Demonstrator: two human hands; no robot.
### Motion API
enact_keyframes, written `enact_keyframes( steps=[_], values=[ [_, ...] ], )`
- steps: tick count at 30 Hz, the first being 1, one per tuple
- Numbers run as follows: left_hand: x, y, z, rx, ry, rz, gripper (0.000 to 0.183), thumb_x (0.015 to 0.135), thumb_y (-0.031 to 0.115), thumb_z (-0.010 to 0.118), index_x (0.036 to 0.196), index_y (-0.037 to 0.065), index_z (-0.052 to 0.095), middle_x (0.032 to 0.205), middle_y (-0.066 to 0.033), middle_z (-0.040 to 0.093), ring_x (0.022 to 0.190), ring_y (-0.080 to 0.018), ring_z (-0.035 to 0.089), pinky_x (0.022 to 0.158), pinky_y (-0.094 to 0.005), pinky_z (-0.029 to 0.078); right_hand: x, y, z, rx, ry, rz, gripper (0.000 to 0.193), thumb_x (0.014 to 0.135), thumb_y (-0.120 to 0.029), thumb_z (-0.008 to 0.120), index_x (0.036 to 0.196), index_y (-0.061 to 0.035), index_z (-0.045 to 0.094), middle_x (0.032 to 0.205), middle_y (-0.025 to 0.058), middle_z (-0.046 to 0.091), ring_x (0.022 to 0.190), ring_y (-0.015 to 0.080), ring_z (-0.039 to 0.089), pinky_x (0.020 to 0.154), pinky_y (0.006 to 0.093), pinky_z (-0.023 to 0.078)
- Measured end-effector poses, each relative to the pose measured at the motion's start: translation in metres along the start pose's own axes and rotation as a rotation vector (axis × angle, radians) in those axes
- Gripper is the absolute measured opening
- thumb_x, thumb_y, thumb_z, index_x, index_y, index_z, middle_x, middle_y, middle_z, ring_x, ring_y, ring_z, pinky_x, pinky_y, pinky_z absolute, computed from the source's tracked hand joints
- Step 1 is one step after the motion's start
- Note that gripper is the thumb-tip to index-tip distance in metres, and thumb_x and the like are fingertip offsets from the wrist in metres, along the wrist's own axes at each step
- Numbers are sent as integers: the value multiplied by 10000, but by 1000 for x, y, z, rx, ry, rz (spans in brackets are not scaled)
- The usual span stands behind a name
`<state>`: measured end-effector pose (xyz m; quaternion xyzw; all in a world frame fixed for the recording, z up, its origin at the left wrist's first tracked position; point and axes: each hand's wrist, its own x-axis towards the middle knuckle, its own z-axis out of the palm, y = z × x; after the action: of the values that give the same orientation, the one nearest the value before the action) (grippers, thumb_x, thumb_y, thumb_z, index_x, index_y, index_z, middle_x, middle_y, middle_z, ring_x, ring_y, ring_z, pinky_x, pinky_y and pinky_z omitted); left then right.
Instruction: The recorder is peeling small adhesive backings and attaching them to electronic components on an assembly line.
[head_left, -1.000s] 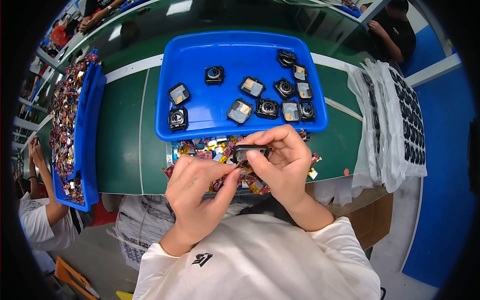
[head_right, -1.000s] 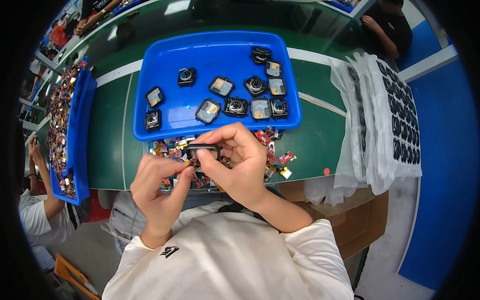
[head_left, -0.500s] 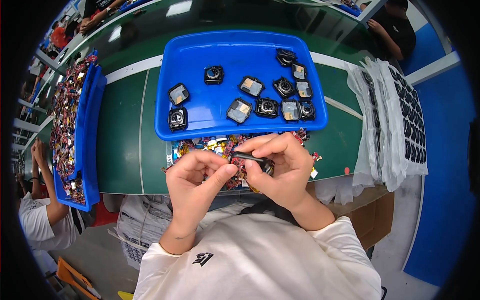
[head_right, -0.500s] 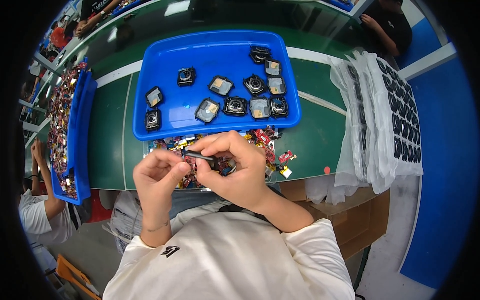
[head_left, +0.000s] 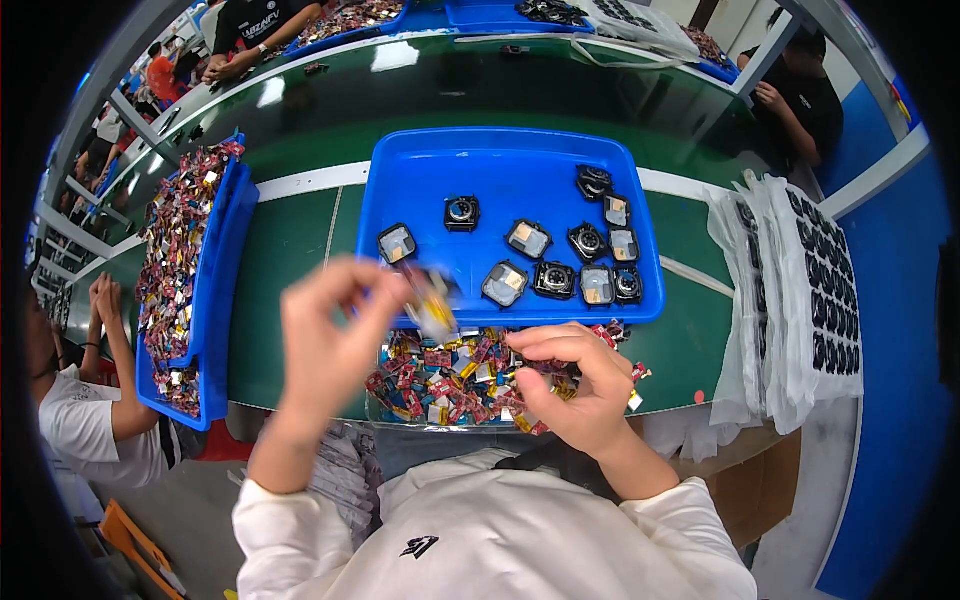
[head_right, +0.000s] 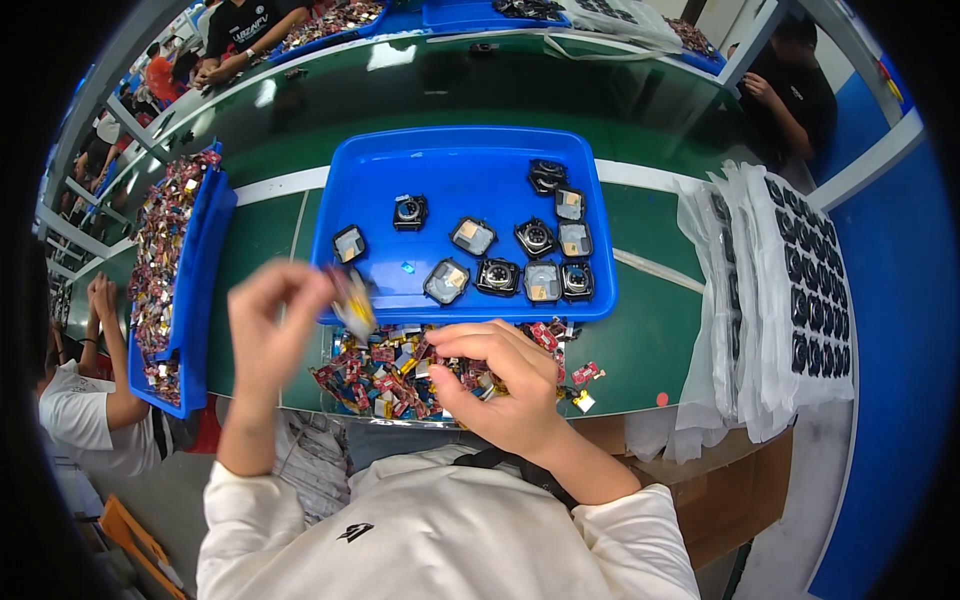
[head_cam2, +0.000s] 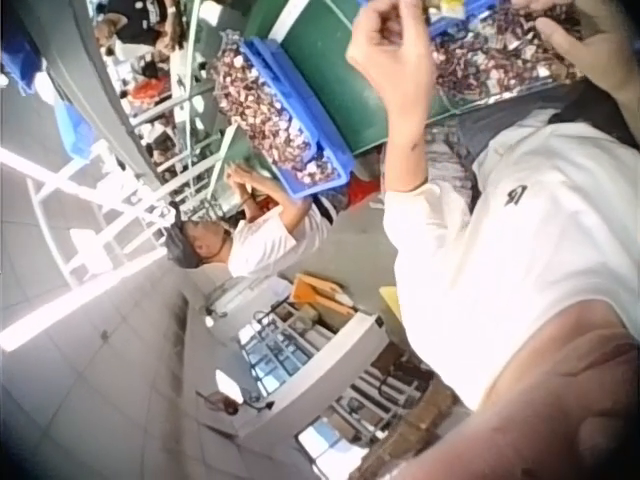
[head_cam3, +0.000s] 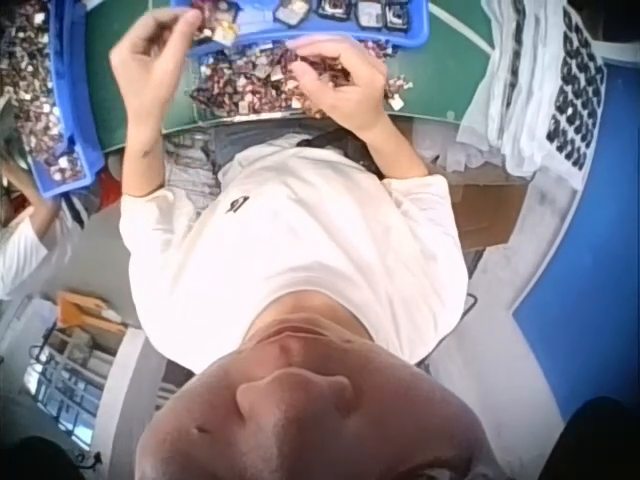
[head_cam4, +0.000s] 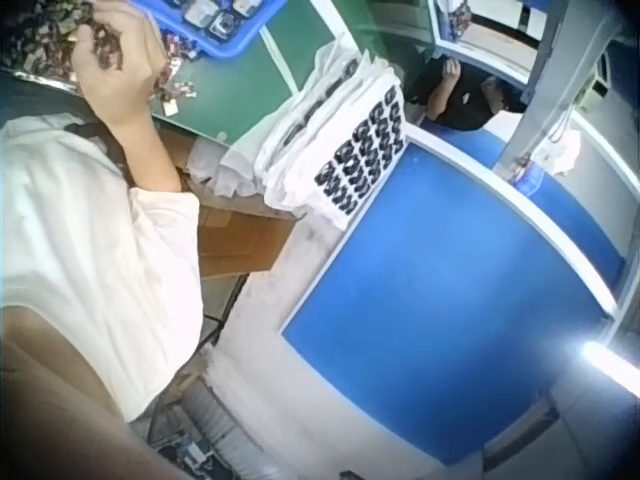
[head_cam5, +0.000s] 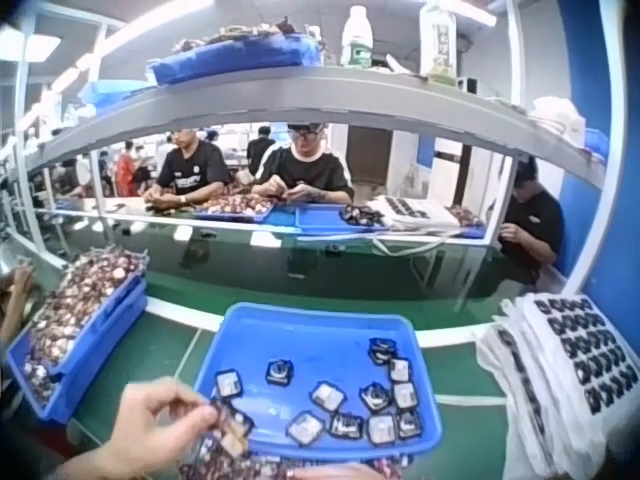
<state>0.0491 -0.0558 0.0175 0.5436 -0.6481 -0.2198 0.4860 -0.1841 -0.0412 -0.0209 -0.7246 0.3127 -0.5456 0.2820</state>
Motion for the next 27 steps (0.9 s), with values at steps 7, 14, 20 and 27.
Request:
enact_keyframes(
  steps=[7, 14, 20, 27],
  values=[
    [188, -145, -46, 409, 258, -285, 329, 762, 405, 735, 900, 107, 750, 812, -66, 713, 754, -181, 666, 694, -323, 492, -1, -7, 11, -28, -1, -101, 134, 719, 30, 693, 833, 6, 626, 852, 138, 703, 703, 203, 648, 628, 287, 493],
    [216, -176, 14, 659, 126, -598, 343, 754, 493, 721, 948, 212, 761, 1006, -56, 712, 943, -277, 660, 804, -388, 477, -7, -7, 8, -183, -69, -90, 156, 658, 10, 731, 792, -29, 661, 925, 96, 693, 824, 251, 628, 725, 355, 499],
    [170, -160, -3, 430, 114, -243, 322, 802, 415, 699, 960, 138, 743, 859, -35, 709, 805, -185, 660, 701, -328, 478, -12, -5, 15, -235, -160, -76, 173, 654, -12, 754, 796, -36, 658, 969, 83, 675, 880, 274, 610, 755, 368, 502],
    [11, -17, -34, 274, -199, 210, 126, 691, 123, 769, 762, 60, 685, 733, -29, 657, 709, -151, 581, 618, -278, 419, -14, 3, 18, -281, -168, -77, 125, 698, -58, 734, 784, -34, 647, 976, 63, 657, 896, 247, 596, 740, 354, 490]
  ],
)
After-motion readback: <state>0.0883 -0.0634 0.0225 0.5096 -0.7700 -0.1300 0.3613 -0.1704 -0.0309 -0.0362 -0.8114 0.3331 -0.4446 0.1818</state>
